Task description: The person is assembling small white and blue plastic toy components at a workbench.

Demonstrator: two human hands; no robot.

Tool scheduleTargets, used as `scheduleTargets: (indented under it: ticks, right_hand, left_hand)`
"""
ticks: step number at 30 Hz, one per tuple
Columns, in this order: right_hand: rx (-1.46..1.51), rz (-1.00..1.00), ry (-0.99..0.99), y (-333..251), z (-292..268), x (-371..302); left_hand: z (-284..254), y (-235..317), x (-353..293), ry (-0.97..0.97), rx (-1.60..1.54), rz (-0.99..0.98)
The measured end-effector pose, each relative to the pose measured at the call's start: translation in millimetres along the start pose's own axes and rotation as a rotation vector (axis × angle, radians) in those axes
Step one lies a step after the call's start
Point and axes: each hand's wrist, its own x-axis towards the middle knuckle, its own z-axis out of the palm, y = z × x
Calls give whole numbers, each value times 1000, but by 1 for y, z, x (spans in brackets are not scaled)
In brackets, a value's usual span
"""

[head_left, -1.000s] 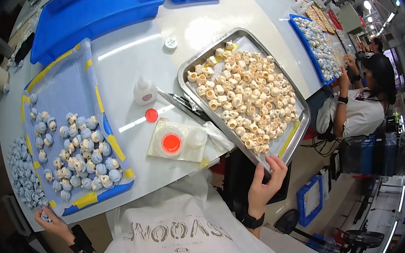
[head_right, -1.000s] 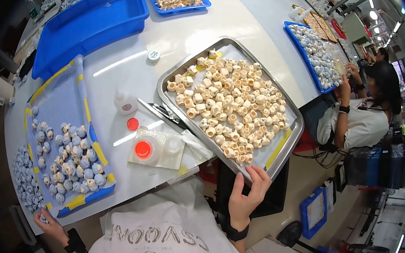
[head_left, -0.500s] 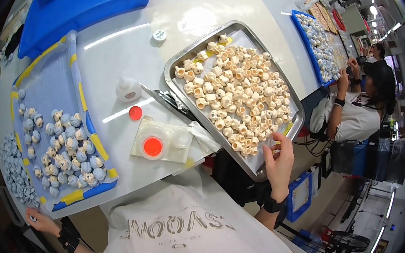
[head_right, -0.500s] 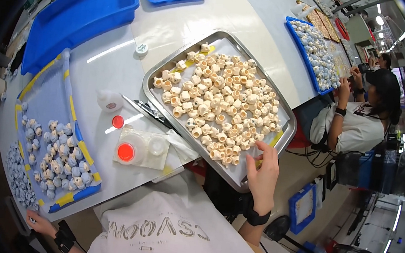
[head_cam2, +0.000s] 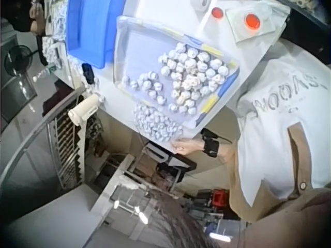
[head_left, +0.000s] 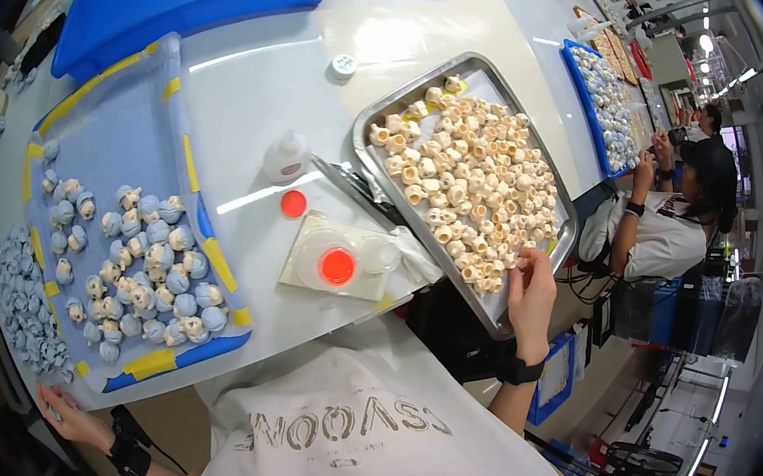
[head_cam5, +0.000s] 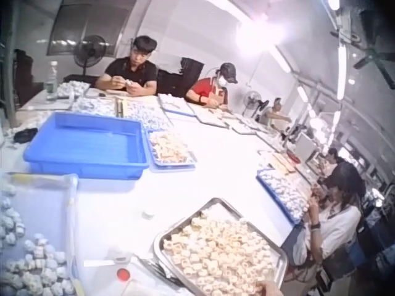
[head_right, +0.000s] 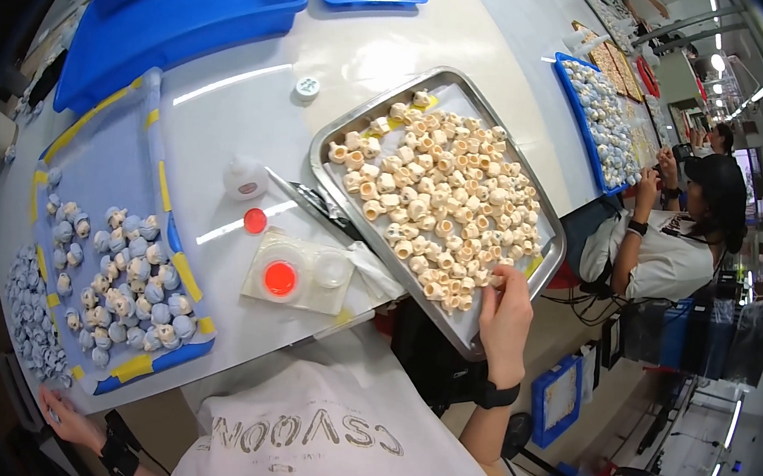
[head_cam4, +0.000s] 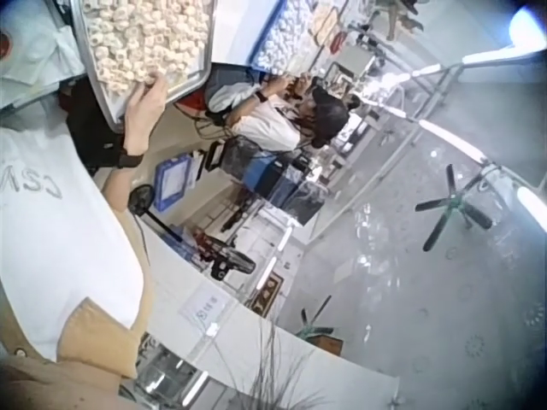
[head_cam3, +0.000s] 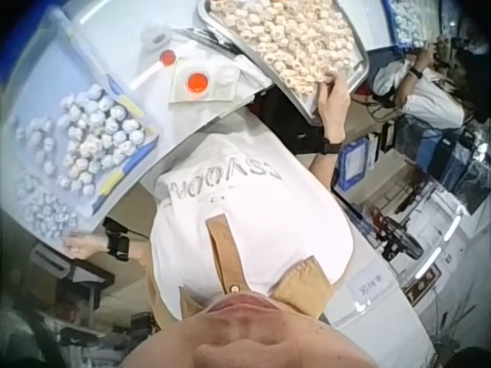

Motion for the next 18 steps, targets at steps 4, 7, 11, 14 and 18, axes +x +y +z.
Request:
scheduleTargets:
  ticks: [4,7,11,14,18]
  right_hand:
    - [6,105,-9,-5,2,1]
    - [-71,116,3,-17,0,-5]
    - [-45,73,123,-17,-8,-11]
    - [18,195,159,-45,-19,-16]
    - [531,404,309,-79,-15,-28]
  left_hand:
    - [-32,24,7,-81,-363,-228]
    - [-37,56,-6,-573,-917,-362]
    - [-7,88,-12,-1166,-1150,-346]
    - [15,123,-10,-1397,-1086,-400]
    - [37,133,13,-1409,-1043,-294]
